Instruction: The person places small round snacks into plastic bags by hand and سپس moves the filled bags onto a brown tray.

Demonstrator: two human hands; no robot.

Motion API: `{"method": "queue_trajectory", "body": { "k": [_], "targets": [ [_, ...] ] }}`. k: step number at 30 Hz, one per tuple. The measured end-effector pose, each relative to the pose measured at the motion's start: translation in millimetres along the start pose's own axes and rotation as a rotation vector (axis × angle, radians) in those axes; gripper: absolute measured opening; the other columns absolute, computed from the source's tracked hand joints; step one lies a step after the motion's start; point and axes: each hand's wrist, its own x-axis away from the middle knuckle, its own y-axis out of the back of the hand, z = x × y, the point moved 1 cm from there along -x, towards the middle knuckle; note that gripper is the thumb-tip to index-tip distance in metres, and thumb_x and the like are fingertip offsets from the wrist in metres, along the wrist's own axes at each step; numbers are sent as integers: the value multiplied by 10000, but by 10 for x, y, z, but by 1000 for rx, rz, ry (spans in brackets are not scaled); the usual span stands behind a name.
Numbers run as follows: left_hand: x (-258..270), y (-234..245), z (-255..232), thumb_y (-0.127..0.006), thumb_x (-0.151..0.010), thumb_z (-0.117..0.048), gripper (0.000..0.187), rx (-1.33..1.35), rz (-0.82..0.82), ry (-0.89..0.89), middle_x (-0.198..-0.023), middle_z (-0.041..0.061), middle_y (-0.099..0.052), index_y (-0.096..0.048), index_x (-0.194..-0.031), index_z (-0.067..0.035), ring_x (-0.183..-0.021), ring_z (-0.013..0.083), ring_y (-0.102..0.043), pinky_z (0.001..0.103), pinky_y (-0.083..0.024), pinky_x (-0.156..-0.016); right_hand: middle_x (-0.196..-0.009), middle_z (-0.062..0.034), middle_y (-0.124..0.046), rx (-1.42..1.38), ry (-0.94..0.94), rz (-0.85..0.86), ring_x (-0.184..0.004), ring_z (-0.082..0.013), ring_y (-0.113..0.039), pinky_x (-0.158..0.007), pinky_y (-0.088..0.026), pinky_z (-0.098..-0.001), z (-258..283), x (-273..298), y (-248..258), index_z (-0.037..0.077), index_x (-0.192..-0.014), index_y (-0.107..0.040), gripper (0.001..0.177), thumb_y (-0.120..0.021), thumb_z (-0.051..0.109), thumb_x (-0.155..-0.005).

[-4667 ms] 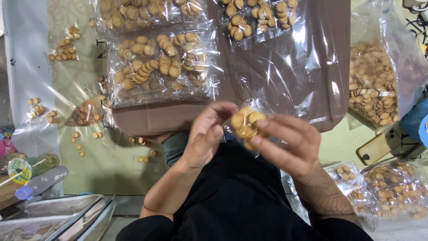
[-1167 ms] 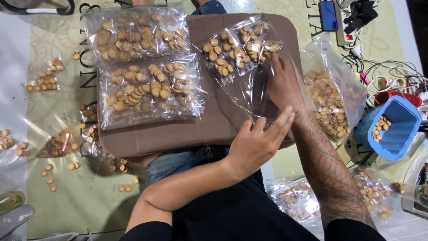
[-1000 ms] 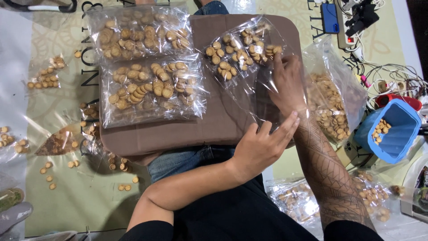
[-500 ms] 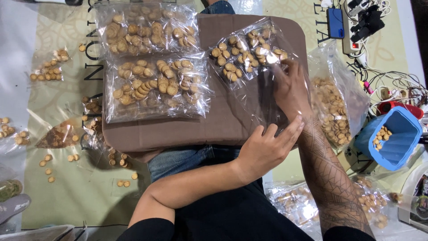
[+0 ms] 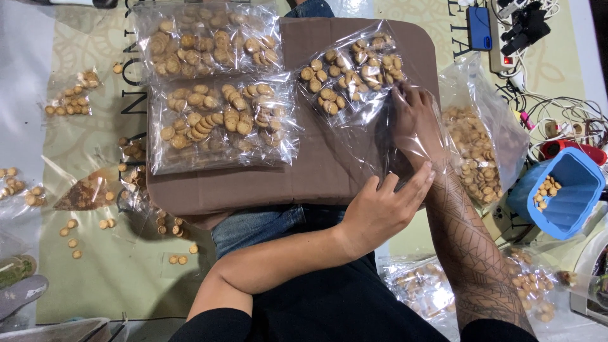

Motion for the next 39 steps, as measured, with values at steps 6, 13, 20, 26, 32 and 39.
{"method": "queue_trajectory", "body": {
  "k": [6, 13, 20, 26, 32, 39],
  "targets": [
    [10, -7, 14, -673, -865, -79, 519, 14, 3, -4, -1452, 182, -565, -628, -1379, -27, -772, 277, -610, 352, -400, -572, -1439, -264, -538, -44, 3, -93, -1242, -476, -559, -1030, -450, -559, 107, -13, 73, -12, -1526, -459, 600, -662, 165, -990],
    [-1, 27, 27, -694, -846, -56, 536, 52, 53, -30, -1433, 199, -575, -626, -1377, -15, -740, 258, -605, 332, -383, -554, -1541, -220, -508, -2, -17, -81, -1333, -428, -538, -1055, -458, -500, -54, -43, -151, -3, -1552, -469, 648, -573, 81, -918],
    [39, -27, 23, -682, -868, -60, 563, 62, 69, -11, -1429, 189, -580, -589, -1423, -33, -742, 259, -608, 347, -402, -567, -1476, -265, -541, -189, 26, -88, -1363, -464, -521, -1125, -430, -480, 245, -29, 387, -44, -1521, -494, 696, -586, -99, -833],
    [111, 22, 41, -699, -901, -115, 397, 262, 145, 10, -1342, 197, -593, -659, -1296, -125, -787, 302, -657, 378, -418, -589, -1347, -336, -624, -334, 67, -299, -1190, -555, -612, -984, -530, -596, -74, 85, 35, -12, -1502, -549, 573, -592, -47, -932],
    [-186, 13, 49, -575, -956, -449, 272, 666, -6, 160, -999, 12, -649, -708, -1051, -231, -859, 259, -681, 379, -512, -660, -1429, -223, -613, -305, -36, -189, -1255, -455, -605, -1045, -500, -523, -26, 112, 83, 43, -1433, -645, 441, -556, 101, -1006],
    [-864, -1057, 1085, -436, -942, -416, 458, 289, 193, 287, -1392, 107, -510, -589, -1254, -118, -1288, 352, -446, 524, -365, -1043, -1420, -142, -615, -108, 17, -336, -1285, -344, -616, -1042, -516, -418, 7, 94, -20, 31, -1373, -666, 459, -611, 170, -939]
  ]
}}
